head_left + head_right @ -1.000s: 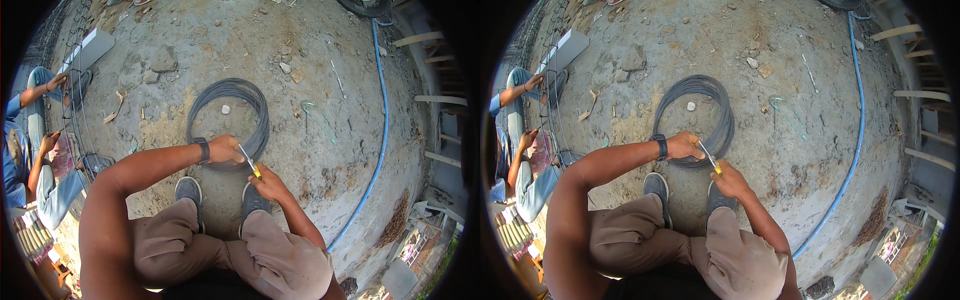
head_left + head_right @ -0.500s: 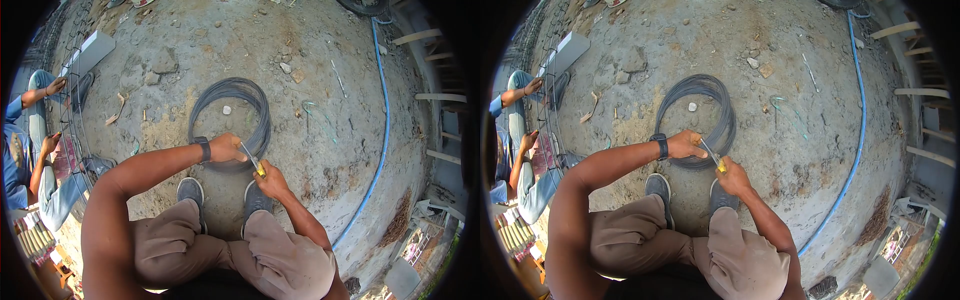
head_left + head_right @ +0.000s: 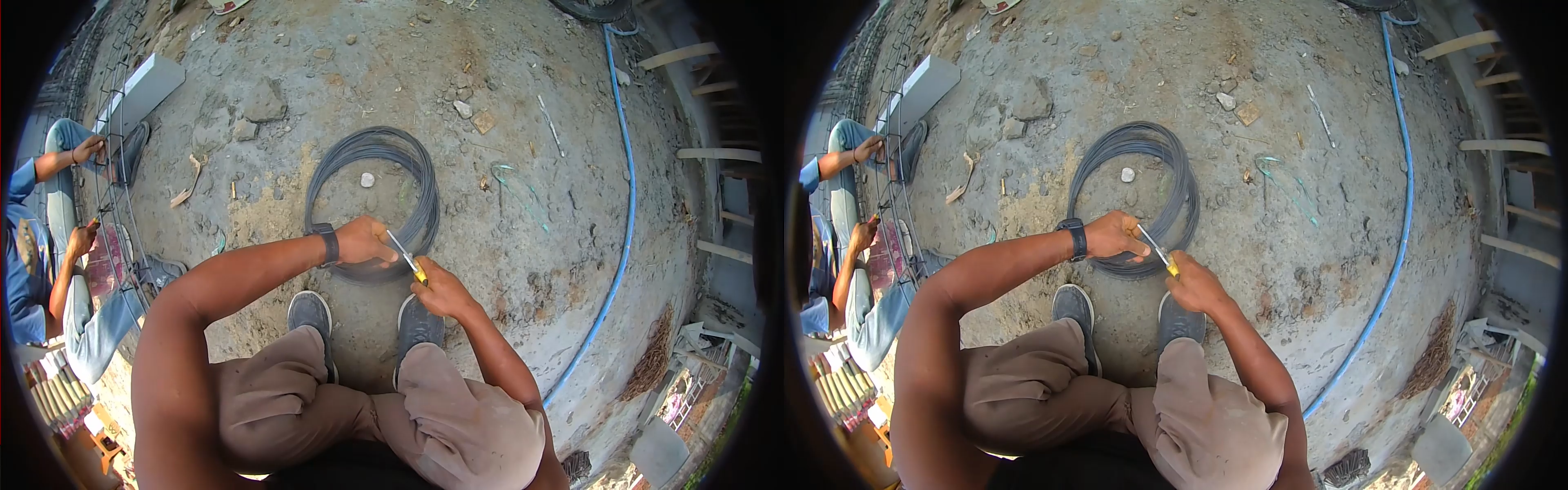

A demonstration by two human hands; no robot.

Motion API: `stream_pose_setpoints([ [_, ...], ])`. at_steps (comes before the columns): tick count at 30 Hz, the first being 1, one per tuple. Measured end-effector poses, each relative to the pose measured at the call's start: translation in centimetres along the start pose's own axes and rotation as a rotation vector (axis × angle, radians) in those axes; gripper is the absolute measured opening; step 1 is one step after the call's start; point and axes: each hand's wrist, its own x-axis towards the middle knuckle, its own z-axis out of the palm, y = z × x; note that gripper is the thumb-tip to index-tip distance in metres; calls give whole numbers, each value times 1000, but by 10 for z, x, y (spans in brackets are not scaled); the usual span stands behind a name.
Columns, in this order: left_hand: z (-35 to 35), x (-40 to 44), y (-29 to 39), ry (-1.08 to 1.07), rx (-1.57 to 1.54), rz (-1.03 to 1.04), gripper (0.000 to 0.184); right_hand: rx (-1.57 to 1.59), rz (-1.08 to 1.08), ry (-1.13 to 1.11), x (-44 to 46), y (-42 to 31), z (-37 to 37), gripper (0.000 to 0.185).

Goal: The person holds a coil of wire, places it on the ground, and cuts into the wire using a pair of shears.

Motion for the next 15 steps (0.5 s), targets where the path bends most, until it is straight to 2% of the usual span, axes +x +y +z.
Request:
stream_pose_setpoints([
  [8,3,-1,6,31,25,-25,23,-4,66,-14,-5,-11,-10,35],
  [11,2,0,2,10,3,-25,25,8,64,71,-7,-10,-5,32],
  [15,-1,-3,0,-32,-29,-3,23,34,86,78,-7,-13,-6,31],
])
